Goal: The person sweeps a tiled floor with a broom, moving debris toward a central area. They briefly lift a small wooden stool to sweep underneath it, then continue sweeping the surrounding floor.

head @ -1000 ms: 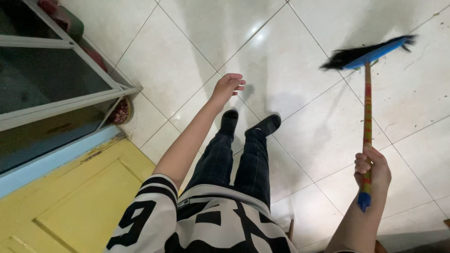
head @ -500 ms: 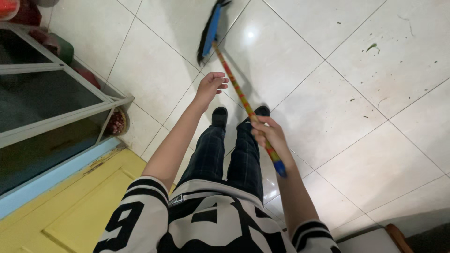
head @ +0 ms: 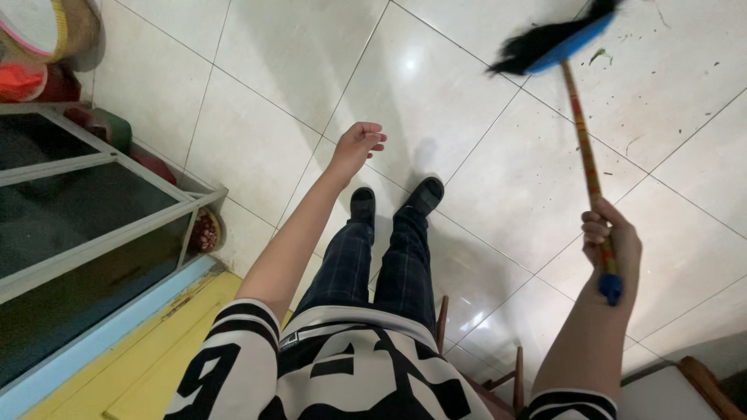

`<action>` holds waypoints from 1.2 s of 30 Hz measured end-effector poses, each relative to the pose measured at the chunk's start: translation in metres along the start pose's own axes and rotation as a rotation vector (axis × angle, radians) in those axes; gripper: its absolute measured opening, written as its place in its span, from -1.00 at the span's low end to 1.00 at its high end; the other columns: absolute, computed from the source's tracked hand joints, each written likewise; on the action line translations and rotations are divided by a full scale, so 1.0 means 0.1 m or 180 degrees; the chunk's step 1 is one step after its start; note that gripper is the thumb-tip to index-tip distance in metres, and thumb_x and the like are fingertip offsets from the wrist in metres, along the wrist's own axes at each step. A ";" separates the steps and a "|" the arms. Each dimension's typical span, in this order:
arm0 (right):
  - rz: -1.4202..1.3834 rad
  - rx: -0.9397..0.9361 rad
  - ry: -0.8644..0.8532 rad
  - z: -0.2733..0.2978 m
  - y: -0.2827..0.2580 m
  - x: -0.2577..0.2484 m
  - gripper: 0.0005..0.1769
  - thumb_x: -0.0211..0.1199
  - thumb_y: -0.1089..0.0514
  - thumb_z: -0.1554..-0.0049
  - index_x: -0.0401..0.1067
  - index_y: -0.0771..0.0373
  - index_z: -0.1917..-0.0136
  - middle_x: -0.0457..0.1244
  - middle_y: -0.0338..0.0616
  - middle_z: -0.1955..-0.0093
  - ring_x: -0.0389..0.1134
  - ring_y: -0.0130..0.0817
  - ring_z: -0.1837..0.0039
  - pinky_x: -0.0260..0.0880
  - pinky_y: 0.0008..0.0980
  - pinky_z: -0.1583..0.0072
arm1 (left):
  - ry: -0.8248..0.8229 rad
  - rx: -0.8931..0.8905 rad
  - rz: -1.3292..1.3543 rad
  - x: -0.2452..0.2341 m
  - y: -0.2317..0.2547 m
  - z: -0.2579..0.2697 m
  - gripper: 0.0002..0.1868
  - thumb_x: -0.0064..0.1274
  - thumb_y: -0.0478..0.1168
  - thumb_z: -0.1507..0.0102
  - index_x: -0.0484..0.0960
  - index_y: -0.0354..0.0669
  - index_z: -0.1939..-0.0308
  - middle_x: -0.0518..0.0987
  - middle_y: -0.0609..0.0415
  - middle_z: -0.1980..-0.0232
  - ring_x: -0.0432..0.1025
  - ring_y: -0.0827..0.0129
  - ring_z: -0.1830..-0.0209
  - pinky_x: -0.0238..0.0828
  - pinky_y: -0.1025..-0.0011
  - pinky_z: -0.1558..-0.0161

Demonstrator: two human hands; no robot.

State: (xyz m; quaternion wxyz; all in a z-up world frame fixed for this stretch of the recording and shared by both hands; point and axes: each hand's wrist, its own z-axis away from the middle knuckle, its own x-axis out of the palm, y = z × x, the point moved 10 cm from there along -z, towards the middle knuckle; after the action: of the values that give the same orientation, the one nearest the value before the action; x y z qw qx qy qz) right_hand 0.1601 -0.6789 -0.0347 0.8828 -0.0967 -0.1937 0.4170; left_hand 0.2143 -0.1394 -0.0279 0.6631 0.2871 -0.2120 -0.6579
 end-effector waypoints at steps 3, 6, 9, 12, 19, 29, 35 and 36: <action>0.0260 -0.0494 0.0411 0.34 -0.33 -0.01 -0.63 0.13 0.26 -0.35 0.27 0.33 -0.40 0.18 -0.30 0.24 0.08 -0.72 0.39 0.08 -0.76 0.40 | -0.0087 0.0057 -0.0065 0.17 0.04 -0.01 -0.68 -0.07 -0.17 -0.33 0.48 -0.14 -0.15 0.66 0.10 -0.06 0.55 0.44 0.00 0.38 0.44 0.02; 0.0331 -0.0650 0.0130 0.79 -0.32 0.19 -0.63 0.10 0.25 -0.35 0.22 0.27 -0.41 0.14 -0.34 0.28 0.04 -0.73 0.42 0.02 -0.75 0.46 | -0.0151 0.0052 -0.0159 0.30 0.02 0.00 -0.67 -0.07 -0.17 -0.33 0.48 -0.15 -0.16 0.66 0.10 -0.06 0.55 0.44 0.00 0.38 0.45 0.02; 0.0400 -0.0621 0.0097 1.29 0.01 0.21 -0.60 0.08 0.22 -0.30 0.24 0.21 -0.40 0.11 -0.38 0.33 0.00 -0.73 0.47 -0.04 -0.73 0.52 | -0.0215 0.0042 -0.0259 0.37 0.02 0.04 -0.67 -0.06 -0.18 -0.33 0.48 -0.16 -0.16 0.65 0.10 -0.06 0.54 0.45 0.02 0.38 0.44 0.03; 0.0366 -0.0229 -0.0076 1.46 0.47 0.30 -0.61 0.10 0.17 -0.27 0.27 0.18 -0.35 0.06 -0.42 0.39 -0.05 -0.73 0.52 -0.09 -0.72 0.59 | -0.0234 0.0034 -0.0286 0.41 0.06 0.03 -0.67 -0.07 -0.17 -0.33 0.48 -0.15 -0.16 0.65 0.11 -0.06 0.54 0.46 0.02 0.37 0.45 0.03; 0.0811 0.0771 -0.0784 0.64 1.63 1.24 -0.58 0.21 0.24 -0.17 0.31 0.32 -0.30 0.24 -0.18 0.30 0.06 -0.64 0.47 -0.01 -0.61 0.48 | -0.0299 0.0120 -0.0360 0.59 0.19 -0.03 -0.68 -0.05 -0.18 -0.32 0.49 -0.16 -0.14 0.66 0.12 -0.05 0.54 0.47 0.03 0.37 0.46 0.05; 0.2382 0.0498 0.0473 1.15 0.33 -0.22 -0.60 0.27 0.22 -0.15 0.44 0.33 -0.26 0.28 -0.12 0.33 0.16 -0.51 0.44 0.12 -0.51 0.43 | -0.0485 0.0031 -0.0706 0.94 0.20 -0.20 -0.63 -0.05 -0.17 -0.31 0.46 -0.19 -0.18 0.65 0.08 -0.09 0.53 0.43 0.02 0.37 0.44 0.05; 0.2627 -0.0251 0.1360 1.50 -0.56 -0.47 -0.60 0.26 0.29 -0.21 0.38 0.38 -0.31 0.29 -0.04 0.28 0.23 -0.45 0.40 0.21 -0.45 0.39 | -0.0613 -0.0005 -0.0962 1.21 0.42 -0.24 -0.61 -0.08 -0.14 -0.31 0.48 -0.17 -0.19 0.66 0.09 -0.09 0.54 0.45 -0.01 0.39 0.43 -0.01; 0.2463 -0.0365 0.1359 1.53 -0.62 -0.40 -0.60 0.25 0.30 -0.22 0.36 0.38 -0.31 0.28 -0.05 0.29 0.22 -0.46 0.40 0.20 -0.46 0.40 | -0.0627 0.0015 -0.0945 1.22 0.47 -0.28 -0.61 -0.08 -0.14 -0.31 0.48 -0.17 -0.19 0.66 0.10 -0.09 0.54 0.45 -0.02 0.38 0.42 -0.02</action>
State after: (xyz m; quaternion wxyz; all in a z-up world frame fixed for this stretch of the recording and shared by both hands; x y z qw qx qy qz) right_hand 0.1156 -0.7481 0.1145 0.6751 -0.2948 0.0204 0.6759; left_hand 0.2739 -0.2594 -0.0293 0.5341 0.2510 -0.2328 -0.7730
